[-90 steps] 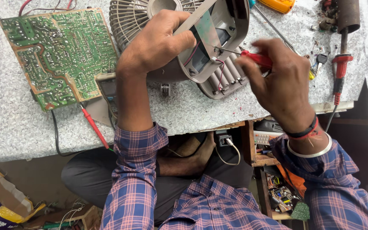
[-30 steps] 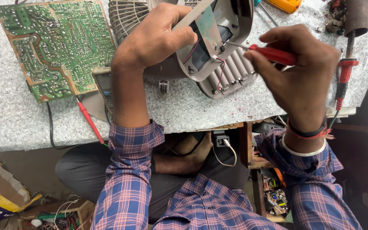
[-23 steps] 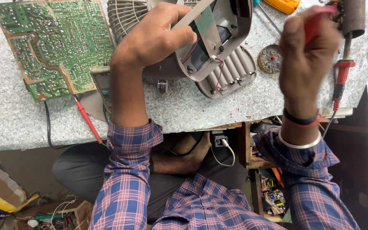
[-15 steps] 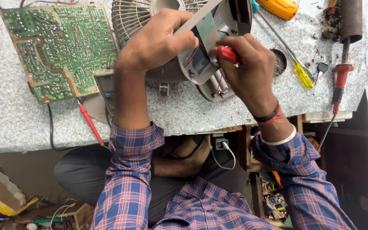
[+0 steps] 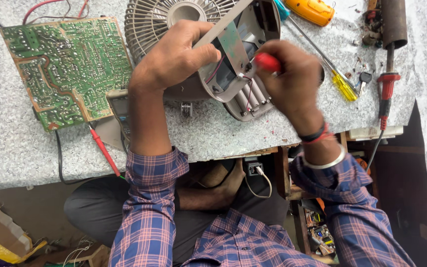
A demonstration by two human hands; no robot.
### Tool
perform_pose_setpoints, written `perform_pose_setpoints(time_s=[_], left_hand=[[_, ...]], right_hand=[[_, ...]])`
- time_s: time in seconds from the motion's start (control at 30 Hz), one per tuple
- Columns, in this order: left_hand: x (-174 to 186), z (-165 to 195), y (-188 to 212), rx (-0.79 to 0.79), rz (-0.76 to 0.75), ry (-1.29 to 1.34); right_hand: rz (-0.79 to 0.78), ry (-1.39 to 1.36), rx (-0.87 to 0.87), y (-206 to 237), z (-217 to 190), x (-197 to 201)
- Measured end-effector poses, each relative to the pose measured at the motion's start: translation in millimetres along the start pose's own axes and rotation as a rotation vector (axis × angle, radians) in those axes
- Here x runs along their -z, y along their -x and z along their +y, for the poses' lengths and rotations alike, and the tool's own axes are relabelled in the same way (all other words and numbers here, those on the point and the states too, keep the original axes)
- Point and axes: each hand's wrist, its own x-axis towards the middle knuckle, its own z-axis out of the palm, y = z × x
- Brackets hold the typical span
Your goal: The person unscrews the back panel of a rechargeable fan with a screwdriver, removes a small green circuit board, solders a wire joint on the board with a soldering iron, and works the board and wiring back toward the fan housing on the workbench.
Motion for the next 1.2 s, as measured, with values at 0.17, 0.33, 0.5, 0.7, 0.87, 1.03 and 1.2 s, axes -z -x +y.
perform_pose_setpoints(time_s=[0.17, 0.33, 0.5, 0.7, 0.87, 1.03, 1.2], left_hand=[[0, -4, 0, -0.045, -0.018, 0.030], [2, -3, 1, -0.057, -0.014, -0.006], [3, -2, 1, -0.079, -0.020, 0.009], [0, -5, 2, -0.019, -0.005, 0.001], [1, -7, 0, -0.082, 0.006, -0.044], [-3, -4, -2, -0.063, 0.010, -0.028], [-2, 0, -2, -0.057, 0.024, -0.039]], right_hand=[[-0.143, 0.192, -0.133, -8, 72, 45], [-0.406, 0.382, -0.265, -5, 129, 26], [-0.424, 0.423, -0.274, 2, 142, 22], [-0.201, 0.175, -0.193, -7, 99, 30], [0.087, 0.056, 0.096, -14, 25, 17], [0.062, 0.017, 0.178, -18, -25, 4], [-0.006, -0.001, 0.082, -18, -33, -12]])
